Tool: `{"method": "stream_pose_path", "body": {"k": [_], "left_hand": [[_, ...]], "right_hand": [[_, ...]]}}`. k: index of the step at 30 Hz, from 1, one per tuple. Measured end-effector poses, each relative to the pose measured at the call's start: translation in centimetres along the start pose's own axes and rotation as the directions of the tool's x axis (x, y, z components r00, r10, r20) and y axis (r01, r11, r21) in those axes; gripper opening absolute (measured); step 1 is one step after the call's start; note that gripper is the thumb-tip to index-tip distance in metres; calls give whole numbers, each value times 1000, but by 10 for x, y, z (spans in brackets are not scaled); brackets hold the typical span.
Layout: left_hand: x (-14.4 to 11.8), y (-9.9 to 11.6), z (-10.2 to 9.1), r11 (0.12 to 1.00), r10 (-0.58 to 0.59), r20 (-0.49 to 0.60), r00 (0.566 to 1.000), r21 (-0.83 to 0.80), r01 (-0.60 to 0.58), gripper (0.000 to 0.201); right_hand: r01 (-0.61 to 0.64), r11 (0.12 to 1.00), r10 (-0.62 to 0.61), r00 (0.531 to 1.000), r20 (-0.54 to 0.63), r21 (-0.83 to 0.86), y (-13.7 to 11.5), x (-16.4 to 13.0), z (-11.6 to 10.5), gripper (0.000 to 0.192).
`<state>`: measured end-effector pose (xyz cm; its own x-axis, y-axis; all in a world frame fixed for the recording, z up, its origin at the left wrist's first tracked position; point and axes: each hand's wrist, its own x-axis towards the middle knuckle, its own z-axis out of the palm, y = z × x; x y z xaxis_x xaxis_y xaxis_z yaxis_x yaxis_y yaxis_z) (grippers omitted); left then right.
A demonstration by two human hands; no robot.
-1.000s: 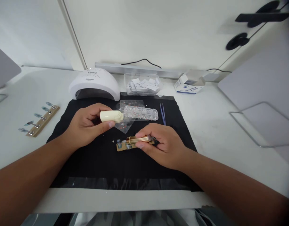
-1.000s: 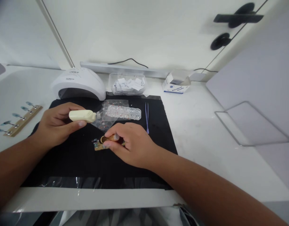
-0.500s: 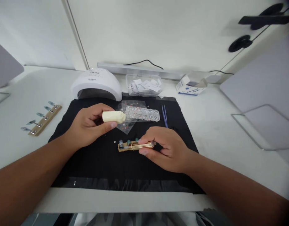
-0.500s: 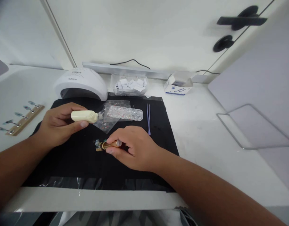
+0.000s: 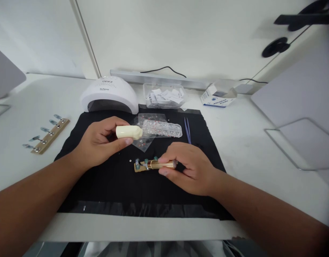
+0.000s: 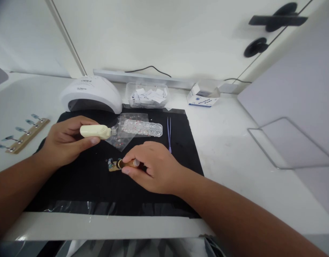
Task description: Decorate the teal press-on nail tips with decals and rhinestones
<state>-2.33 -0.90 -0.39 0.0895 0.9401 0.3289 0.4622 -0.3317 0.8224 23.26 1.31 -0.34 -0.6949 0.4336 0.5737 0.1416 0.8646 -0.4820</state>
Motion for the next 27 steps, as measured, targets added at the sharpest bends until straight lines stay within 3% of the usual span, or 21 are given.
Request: {"method": "stream_pose_path", "body": {"k": [3,9,15,20,27], "left_hand": [[0,1,0,1000,-17,4,1000,-5,17,17],[-1,1,-2,1000,16,12,1000,2,-16,17],[-1,2,-4,1000,18,48,999,8,-18,18],[0,1,-1,1000,23,13,1000,-12,-23,17],[0,2,-1,1000,-6,-5,1000,7,6,16]], "right_hand": [[63,997,-63,998,2,51,0,0,-1,4],[-32,999,29,997,-73,-37,-1,-1,-3,3],[79,995,-78,997,-13,58,-1,0,0,3],[-14,999,12,999,-48,-42,0,0,0,2],[9,1000,-10,999,-37,-27,0,0,-1,2]]}}
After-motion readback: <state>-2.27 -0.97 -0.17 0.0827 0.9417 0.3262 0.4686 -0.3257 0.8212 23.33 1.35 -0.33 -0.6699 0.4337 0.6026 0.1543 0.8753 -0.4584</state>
